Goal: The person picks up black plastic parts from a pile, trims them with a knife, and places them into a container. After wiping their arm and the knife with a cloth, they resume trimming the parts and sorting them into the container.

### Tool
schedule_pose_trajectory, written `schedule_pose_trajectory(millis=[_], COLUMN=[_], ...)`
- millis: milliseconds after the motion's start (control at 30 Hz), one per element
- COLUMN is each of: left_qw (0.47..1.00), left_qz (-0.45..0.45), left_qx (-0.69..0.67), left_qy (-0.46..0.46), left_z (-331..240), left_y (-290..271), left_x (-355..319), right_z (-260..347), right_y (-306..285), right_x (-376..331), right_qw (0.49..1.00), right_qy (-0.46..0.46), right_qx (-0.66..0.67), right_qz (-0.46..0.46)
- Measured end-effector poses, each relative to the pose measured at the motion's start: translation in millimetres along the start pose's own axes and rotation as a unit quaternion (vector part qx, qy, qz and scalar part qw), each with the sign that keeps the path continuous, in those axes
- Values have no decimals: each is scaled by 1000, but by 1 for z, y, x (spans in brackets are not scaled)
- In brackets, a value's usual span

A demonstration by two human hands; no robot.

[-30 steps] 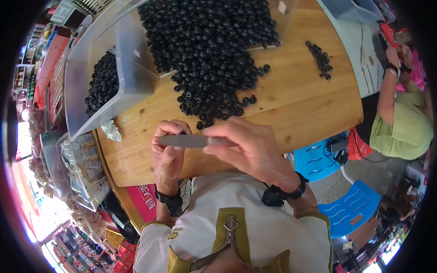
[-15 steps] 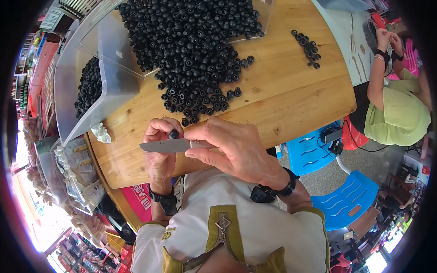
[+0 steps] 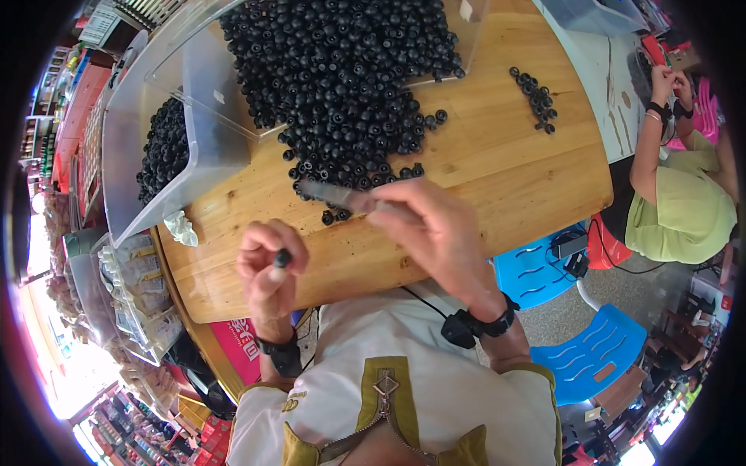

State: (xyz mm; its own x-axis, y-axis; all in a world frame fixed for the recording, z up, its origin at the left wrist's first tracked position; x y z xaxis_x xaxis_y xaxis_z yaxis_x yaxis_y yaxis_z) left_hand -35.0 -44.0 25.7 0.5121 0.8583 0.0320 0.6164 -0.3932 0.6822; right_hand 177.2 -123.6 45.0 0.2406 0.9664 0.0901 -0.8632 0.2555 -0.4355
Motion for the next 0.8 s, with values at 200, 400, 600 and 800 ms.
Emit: schedule_pose_trajectory(millis=[200,400,600,800], left_qw=[862,710,587,762], left_qz=[-130,-205,-150,106], left_qx=[379,586,701,639], left_qy=[310,335,376,18], left_z=[-103,-153,-107,-19], left_y=[-22,-56,-31,-2], left_x=[26,36,30,11], right_z=[-10,-12,-19,-13], right_y=[-11,-2,1,-4], right_x=[-3,-4,3,-3], right_qw=[993,991,990,991], right_qy=[70,81,96,104], right_qx=[63,85,83,58], right_qz=[-70,-64,-54,-59])
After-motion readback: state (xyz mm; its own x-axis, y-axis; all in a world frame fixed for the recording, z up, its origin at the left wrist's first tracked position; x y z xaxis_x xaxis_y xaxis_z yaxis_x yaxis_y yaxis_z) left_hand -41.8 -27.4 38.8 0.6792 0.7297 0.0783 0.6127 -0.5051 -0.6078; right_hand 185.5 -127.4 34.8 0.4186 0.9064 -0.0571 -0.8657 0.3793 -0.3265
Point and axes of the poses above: each hand's wrist, its own x-axis towards the middle knuckle, its own y-axis out of the palm, z = x × y, the point moved 1 cm from there along x, towards the middle knuckle, and after that the axes turned 7 degrees about -x, right-handed, at the moved point
